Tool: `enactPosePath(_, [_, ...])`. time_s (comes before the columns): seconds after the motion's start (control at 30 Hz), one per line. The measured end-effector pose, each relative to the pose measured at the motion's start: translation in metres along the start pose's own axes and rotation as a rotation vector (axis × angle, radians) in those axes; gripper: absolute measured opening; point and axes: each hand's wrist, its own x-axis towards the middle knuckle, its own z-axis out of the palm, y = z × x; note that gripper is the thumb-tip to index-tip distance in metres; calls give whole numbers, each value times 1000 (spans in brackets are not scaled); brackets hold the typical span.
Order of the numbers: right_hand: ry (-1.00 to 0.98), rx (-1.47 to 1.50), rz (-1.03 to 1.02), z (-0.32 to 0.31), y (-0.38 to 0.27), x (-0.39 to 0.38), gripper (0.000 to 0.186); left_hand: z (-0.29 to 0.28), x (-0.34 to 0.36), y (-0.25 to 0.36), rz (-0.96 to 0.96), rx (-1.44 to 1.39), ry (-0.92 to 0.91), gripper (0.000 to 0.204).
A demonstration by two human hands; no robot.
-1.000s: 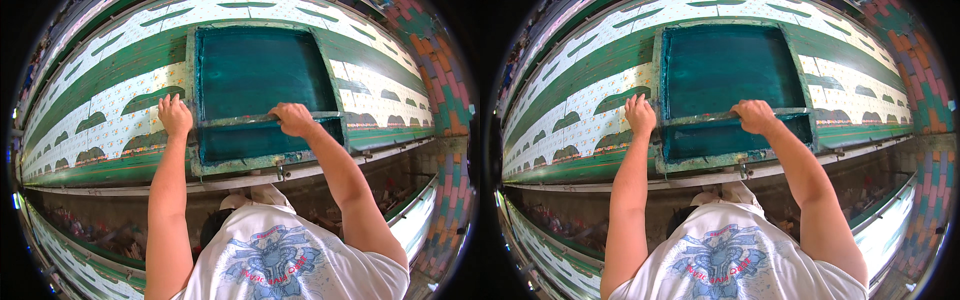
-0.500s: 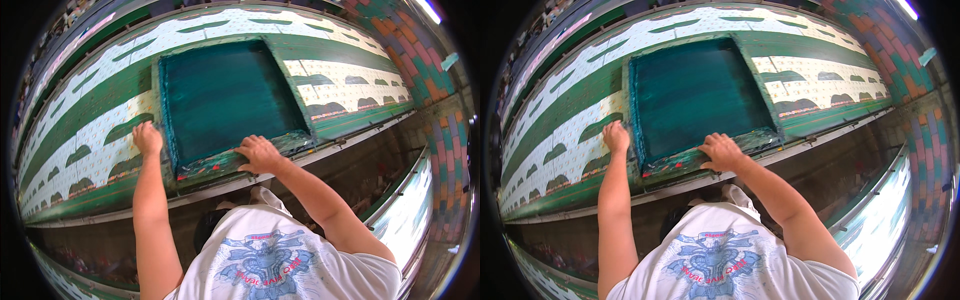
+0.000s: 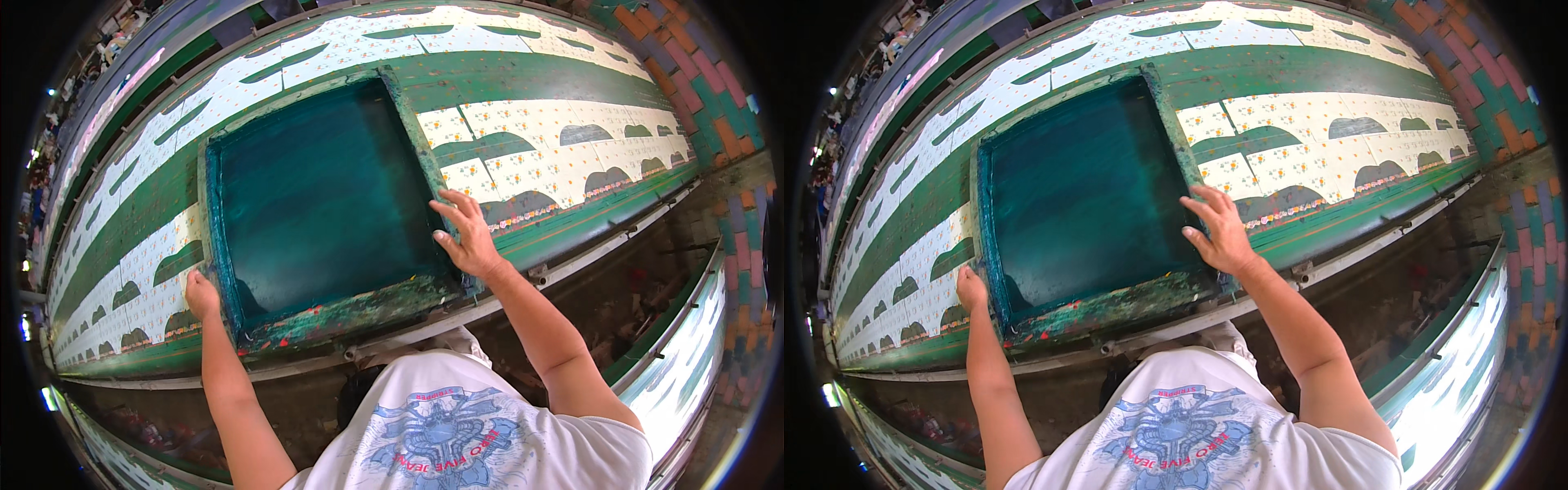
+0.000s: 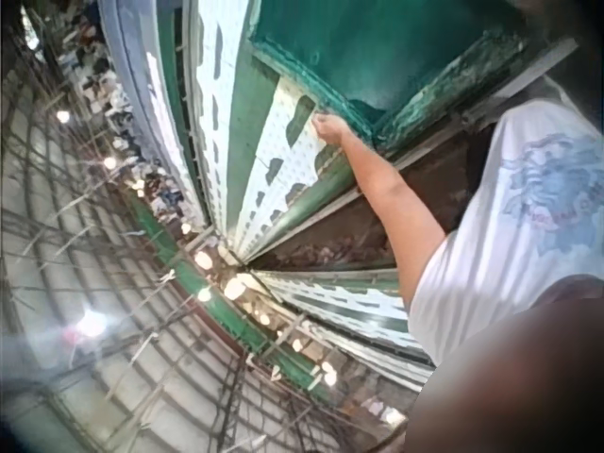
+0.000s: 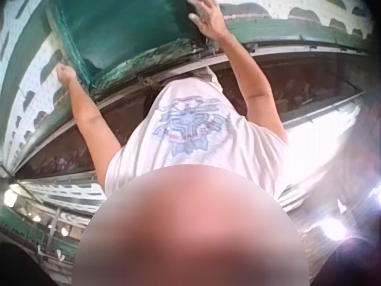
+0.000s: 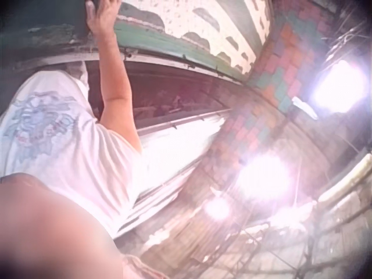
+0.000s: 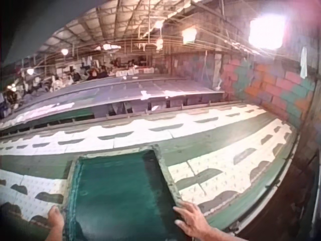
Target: The person walks through a workshop and begins screen printing on a long fabric roll. They repeatedly pull a squeegee across a screen frame to transfer green ink onto the fabric, then lift and reposition the screen to continue the process.
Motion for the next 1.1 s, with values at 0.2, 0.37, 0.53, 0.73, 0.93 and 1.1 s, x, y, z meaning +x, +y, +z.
enactPosePath(0.2, [5,390,152,26,66,6,77,2,-1,-1,53,153,53,45])
enactPosePath(0.37, [175,745,298,49,79,3,67,5,5,-18,119,128,42,51])
enactPosePath(0.53, [299,933,473,53,80,-2,66,13,11,-32,130,129,28,53])
enactPosePath(0.73, [310,1054,621,39,69,6,70,23,15,-47,87,87,20,52])
enactPosePath(0.93, [230,1023,726,19,53,10,65,44,34,-73,63,-25,-93,50])
enactPosePath(1.1, [225,1140,608,7,40,19,64,47,43,-70,43,-114,-113,59])
